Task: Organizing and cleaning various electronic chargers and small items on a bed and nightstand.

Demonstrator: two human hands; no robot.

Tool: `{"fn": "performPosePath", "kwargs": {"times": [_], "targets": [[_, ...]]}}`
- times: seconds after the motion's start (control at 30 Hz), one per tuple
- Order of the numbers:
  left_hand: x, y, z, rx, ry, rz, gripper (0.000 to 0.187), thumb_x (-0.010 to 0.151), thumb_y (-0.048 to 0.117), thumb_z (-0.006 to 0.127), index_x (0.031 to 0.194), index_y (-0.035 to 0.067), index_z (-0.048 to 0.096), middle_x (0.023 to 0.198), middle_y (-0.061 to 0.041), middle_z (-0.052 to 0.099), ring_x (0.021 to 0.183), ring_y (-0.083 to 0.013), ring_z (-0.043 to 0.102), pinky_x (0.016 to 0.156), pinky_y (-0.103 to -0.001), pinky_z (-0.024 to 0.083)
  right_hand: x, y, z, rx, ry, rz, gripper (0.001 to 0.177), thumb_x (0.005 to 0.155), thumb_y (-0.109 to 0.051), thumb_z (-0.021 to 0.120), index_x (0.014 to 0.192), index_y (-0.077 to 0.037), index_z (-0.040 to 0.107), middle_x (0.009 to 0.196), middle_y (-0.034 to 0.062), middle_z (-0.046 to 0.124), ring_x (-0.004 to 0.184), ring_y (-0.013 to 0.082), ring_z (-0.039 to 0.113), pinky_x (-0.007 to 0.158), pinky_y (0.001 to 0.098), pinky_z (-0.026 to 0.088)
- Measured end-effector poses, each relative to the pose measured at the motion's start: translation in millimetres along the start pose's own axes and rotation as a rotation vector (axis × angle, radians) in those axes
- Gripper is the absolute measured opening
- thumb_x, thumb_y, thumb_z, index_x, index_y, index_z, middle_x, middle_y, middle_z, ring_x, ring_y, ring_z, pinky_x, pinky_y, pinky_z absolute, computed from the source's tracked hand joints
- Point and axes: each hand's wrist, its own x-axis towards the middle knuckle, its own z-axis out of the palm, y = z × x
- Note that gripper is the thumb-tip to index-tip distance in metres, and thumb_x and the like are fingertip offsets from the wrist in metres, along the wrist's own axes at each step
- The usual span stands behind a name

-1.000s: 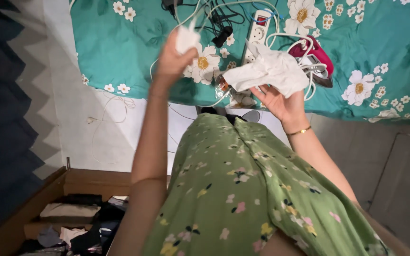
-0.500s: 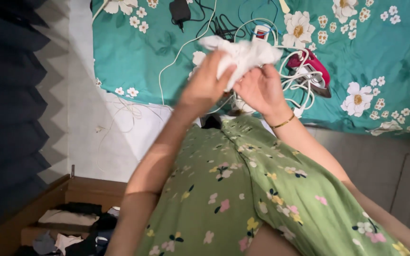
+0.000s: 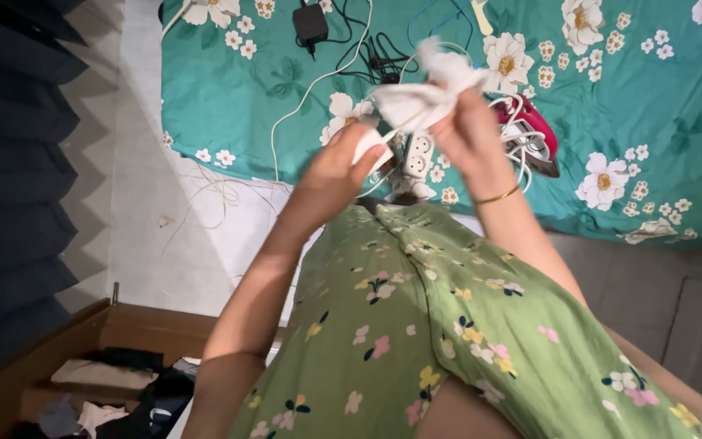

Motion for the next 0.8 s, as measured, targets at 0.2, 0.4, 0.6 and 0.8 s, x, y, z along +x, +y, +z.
{"fn": "performPosePath", "kwargs": {"times": [0.2, 0.4, 0.6, 0.8], "targets": [[-9.6, -25.4, -56.4, -0.006, -0.123, -0.079, 0.037, 0.107, 0.030, 0.062, 0.130, 0.002, 0.058, 0.120, -0.013, 0.067, 0.106, -0.0238, 0.065, 0.087, -0.036, 0.053, 28.1, -66.6, -84.6, 0.291, -0.042, 0.037, 0.012, 0.109, 0.001, 0.051, 0.117, 0.002, 0.061, 0.106, 0.0126, 0.071, 0.103, 0.0222, 0.071, 0.097, 0.0330, 0.059], [-20.4, -128.7, -111.8, -0.679, 0.263, -0.190, 0.035, 0.109, 0.037, 0.056, 0.130, 0.009, 0.059, 0.109, -0.001, 0.066, 0.086, -0.0086, 0.061, 0.068, -0.025, 0.050, 53.3, -109.7, -65.5, 0.033, -0.010, -0.112, 0.015, 0.106, -0.004, 0.050, 0.117, 0.004, 0.057, 0.116, 0.0157, 0.069, 0.113, 0.0257, 0.071, 0.111, 0.0415, 0.060], [-35.9, -146.1, -163.7, -1.297, 0.676, 0.013, 0.039, 0.109, 0.043, 0.055, 0.120, 0.005, 0.057, 0.088, -0.004, 0.056, 0.066, -0.0123, 0.049, 0.060, -0.027, 0.036, 79.4, -151.8, -136.0, 0.140, 0.068, -0.159, 0.019, 0.109, 0.000, 0.048, 0.125, 0.006, 0.054, 0.125, 0.0186, 0.067, 0.120, 0.0293, 0.069, 0.113, 0.0443, 0.057], [-66.2, -246.4, -195.1, -1.675, 1.117, 0.085, 0.038, 0.109, 0.040, 0.048, 0.117, 0.004, 0.053, 0.086, -0.009, 0.057, 0.068, -0.0160, 0.052, 0.057, -0.029, 0.034, 69.5, -145.3, -142.4, 0.090, 0.140, -0.165, 0.026, 0.107, -0.001, 0.047, 0.131, 0.008, 0.053, 0.135, 0.0216, 0.066, 0.125, 0.0334, 0.070, 0.115, 0.0475, 0.053]]}}
